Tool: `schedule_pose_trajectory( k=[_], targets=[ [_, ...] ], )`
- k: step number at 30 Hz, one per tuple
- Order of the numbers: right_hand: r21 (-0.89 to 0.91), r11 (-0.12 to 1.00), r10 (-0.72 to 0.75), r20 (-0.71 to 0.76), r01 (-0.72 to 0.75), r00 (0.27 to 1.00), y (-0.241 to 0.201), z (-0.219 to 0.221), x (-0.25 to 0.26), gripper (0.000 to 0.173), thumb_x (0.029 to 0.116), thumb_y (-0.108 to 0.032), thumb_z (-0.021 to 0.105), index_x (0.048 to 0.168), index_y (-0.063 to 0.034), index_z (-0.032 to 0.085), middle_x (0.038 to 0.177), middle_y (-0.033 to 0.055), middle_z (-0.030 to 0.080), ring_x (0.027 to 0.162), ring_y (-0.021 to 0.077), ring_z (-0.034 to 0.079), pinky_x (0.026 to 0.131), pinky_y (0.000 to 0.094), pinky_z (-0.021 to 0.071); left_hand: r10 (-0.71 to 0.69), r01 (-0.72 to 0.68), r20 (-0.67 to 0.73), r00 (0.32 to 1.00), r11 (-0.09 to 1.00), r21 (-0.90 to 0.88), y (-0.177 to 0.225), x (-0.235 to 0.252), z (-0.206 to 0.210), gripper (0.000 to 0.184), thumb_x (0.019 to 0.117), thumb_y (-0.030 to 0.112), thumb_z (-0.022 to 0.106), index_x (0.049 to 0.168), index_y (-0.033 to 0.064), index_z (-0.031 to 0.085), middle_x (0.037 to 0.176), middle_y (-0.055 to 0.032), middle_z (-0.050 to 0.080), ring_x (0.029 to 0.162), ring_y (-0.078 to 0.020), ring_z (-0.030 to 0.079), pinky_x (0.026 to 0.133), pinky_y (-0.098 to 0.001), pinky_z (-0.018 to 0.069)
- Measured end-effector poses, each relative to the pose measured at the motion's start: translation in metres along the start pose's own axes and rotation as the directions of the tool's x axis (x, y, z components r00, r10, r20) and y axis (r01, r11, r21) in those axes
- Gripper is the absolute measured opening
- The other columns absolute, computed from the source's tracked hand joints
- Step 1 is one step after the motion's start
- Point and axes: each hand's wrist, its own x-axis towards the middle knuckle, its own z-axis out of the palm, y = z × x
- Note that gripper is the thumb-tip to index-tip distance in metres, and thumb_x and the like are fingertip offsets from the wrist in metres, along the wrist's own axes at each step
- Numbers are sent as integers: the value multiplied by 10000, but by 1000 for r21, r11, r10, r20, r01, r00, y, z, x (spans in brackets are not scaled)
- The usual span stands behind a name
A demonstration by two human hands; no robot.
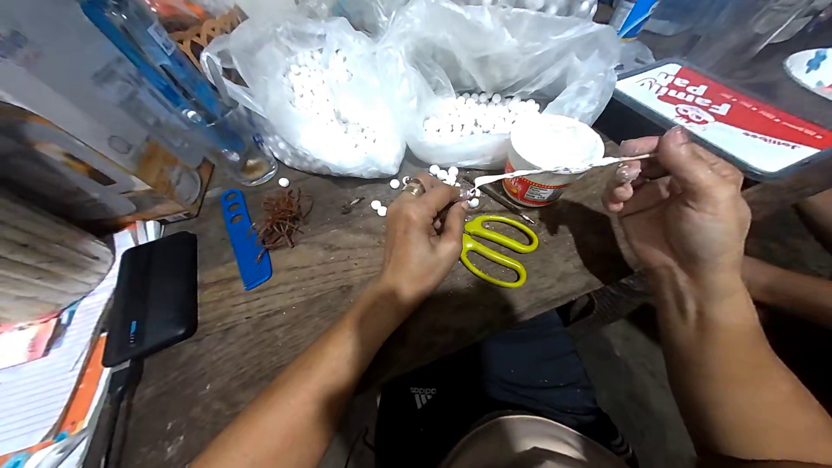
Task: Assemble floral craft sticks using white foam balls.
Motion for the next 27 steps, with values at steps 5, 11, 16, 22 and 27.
schedule_pose_trajectory(
  k=[5,11,16,22,27],
  targets=[
    [-15,1000,-9,5,9,1000,1,-2,-1,459,1114,-169,287,940,-106,707,708,-77,662,580,16,614,571,163,542,6,-7,10,1000,1000,19,1,0,-2,120,931,12,630,854,-26,714,850,-88,607,747,-43,583,669,-129,476],
    [-20,1000,-18,12,18,1000,-1,0,-2,464,1114,-171,281,936,-113,706,701,-82,657,573,14,612,565,163,543,14,-14,19,1000,999,32,1,0,-2,120,928,13,627,860,-23,719,845,-85,611,734,-46,583,663,-132,476],
    [-10,1000,8,0,-8,1000,1,2,1,469,1120,-171,267,943,-105,696,712,-75,658,573,15,607,563,158,536,33,-34,19,999,999,38,1,0,-3,125,929,10,622,851,-25,714,849,-92,615,746,-50,587,669,-132,477],
    [7,1000,19,0,-19,1000,1,0,-2,476,1115,-161,270,918,-105,700,697,-72,659,562,17,608,559,163,540,30,-30,-13,999,998,52,-1,0,-1,119,916,-1,625,841,-33,711,833,-103,608,738,-60,583,671,-137,474],
    [94,994,61,22,-63,998,1,-2,-3,469,1119,-171,259,938,-103,687,724,-61,655,590,15,611,575,148,536,14,-13,-23,1000,999,51,0,0,-2,116,920,0,626,853,-42,710,855,-115,614,739,-59,589,668,-134,482]
  ],
)
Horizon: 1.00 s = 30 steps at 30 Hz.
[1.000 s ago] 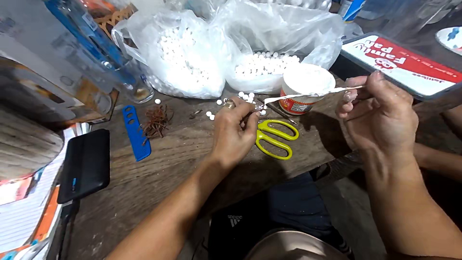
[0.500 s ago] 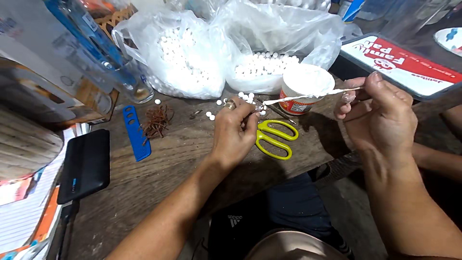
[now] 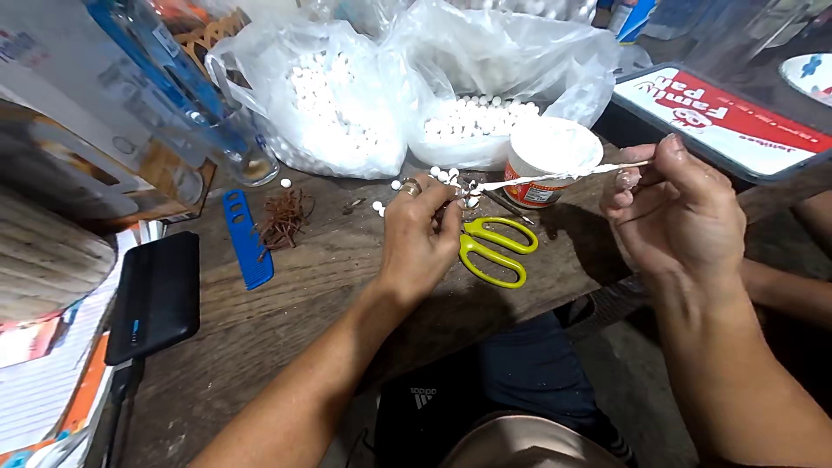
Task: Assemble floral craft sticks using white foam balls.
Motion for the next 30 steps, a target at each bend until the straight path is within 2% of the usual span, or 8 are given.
schedule_pose_trajectory(
  k=[9,30],
  targets=[
    [-75,997,-16,-22,14,1000,4,1,-3,463,1113,-162,282,918,-110,698,713,-75,661,580,10,611,564,152,538,0,0,-2,1000,1000,1,0,-1,0,111,917,5,633,861,-34,720,853,-109,618,752,-55,597,677,-131,484],
    [-97,994,-44,-38,40,998,0,3,-9,466,1110,-155,277,908,-115,696,694,-78,655,565,11,604,558,158,536,7,-7,-7,1000,1000,29,-1,0,0,114,913,-2,632,841,-36,714,833,-110,612,738,-63,590,669,-139,478]
  ],
)
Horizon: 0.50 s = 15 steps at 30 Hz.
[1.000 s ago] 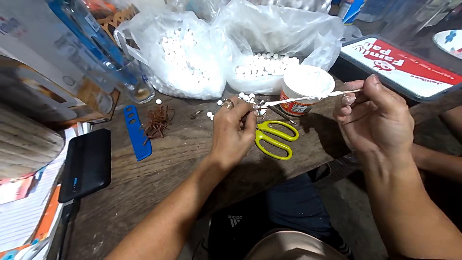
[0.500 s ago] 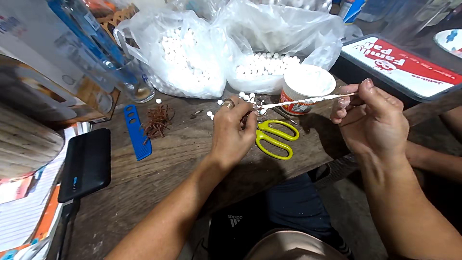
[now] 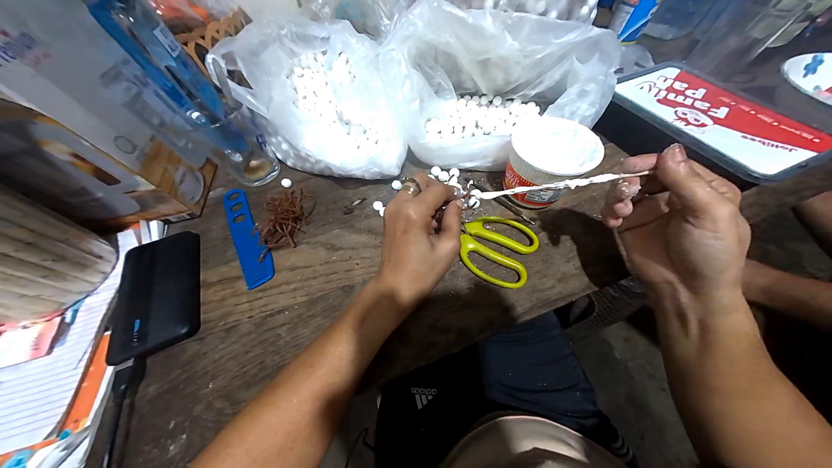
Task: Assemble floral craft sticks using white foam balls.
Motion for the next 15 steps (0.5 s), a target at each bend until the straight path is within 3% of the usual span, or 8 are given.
schedule_pose_trajectory(
  k=[12,15],
  targets=[
    [58,998,18,-31,-16,999,2,-12,6,466,1117,-172,261,950,-108,691,732,-64,666,595,20,618,579,159,540,-7,7,8,1000,1000,8,0,-1,0,112,915,1,635,844,-39,712,853,-115,620,739,-62,596,672,-138,485],
    [-27,998,-55,-71,54,996,-6,-31,14,477,1123,-211,220,986,-146,672,756,-85,681,612,22,637,602,177,557,-26,26,13,1000,1000,3,-1,1,-3,116,932,23,637,869,-28,720,882,-114,629,744,-53,598,665,-132,484]
  ],
)
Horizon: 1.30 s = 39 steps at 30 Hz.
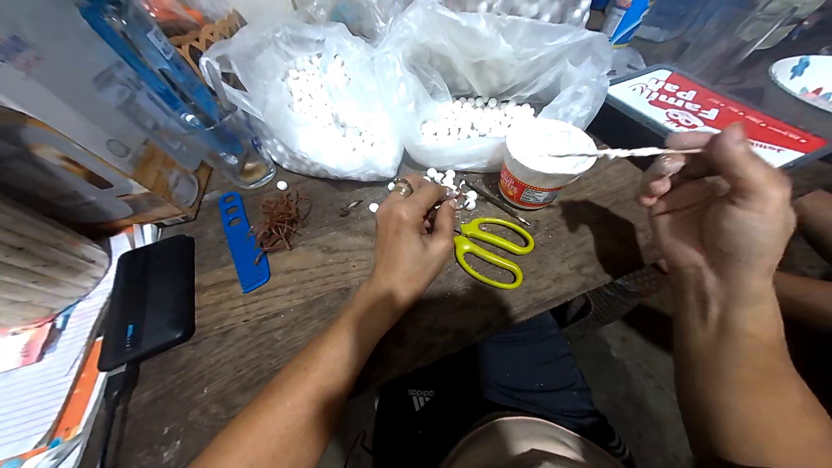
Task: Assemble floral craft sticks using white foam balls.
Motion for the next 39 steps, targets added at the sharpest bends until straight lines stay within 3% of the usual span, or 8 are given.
schedule_pose_trajectory(
  k=[4,8,13,18,23,25,34,39],
  targets=[
    [-239,951,-203,4,198,979,-1,-7,17,435,1116,-179,266,1015,-118,685,751,-118,677,581,-3,610,578,154,535,-91,90,-12,996,995,-32,-5,8,-17,105,961,44,632,940,-31,703,1024,-128,627,807,-62,612,702,-160,517],
    [-490,854,-122,138,175,983,13,-4,30,317,1097,-217,404,1027,-121,697,727,-131,587,547,-47,494,552,126,450,-187,182,-68,980,981,-65,-22,15,-32,104,948,32,628,971,-33,705,1080,-124,665,827,-7,624,731,-138,513],
    [-740,488,-400,283,464,872,-3,5,30,436,1077,-286,524,1366,33,590,1049,175,593,825,115,515,744,265,445,-263,259,-65,963,964,-57,-33,11,-46,95,961,31,623,983,-25,697,927,-48,671,757,46,592,716,-114,494],
    [-423,539,-404,629,728,664,1,100,8,227,1017,-105,581,1065,69,720,916,141,697,797,95,634,742,242,533,-324,318,-68,944,944,-87,-37,13,-52,81,962,26,628,981,-23,690,863,-16,664,726,38,611,710,-133,522],
    [-603,513,134,760,611,637,55,174,44,186,982,-51,601,1021,56,748,967,243,716,942,408,692,872,578,517,-364,360,-68,929,931,-58,-40,12,-53,78,953,9,644,985,-44,691,883,-55,665,726,13,597,708,-156,510],
    [-663,453,257,738,597,624,68,188,54,175,979,-55,607,1000,52,743,978,252,709,984,433,677,875,602,501,-365,363,-62,929,931,-48,-41,12,-52,82,951,3,647,989,-50,697,897,-70,669,736,6,602,714,-156,512],
    [-620,518,265,772,589,578,75,187,56,150,968,-34,619,1027,27,743,956,210,716,917,369,689,842,561,519,-303,302,-66,951,953,-23,-42,10,-49,82,948,14,646,946,-37,710,851,-54,632,722,20,557,683,-125,458],
    [-405,914,248,630,38,736,59,171,59,146,962,25,626,1078,31,715,924,41,716,749,48,686,746,226,601,-241,242,-74,968,970,-1,-43,8,-48,85,936,10,644,933,-36,716,835,-61,637,714,9,550,676,-136,449]
  ],
)
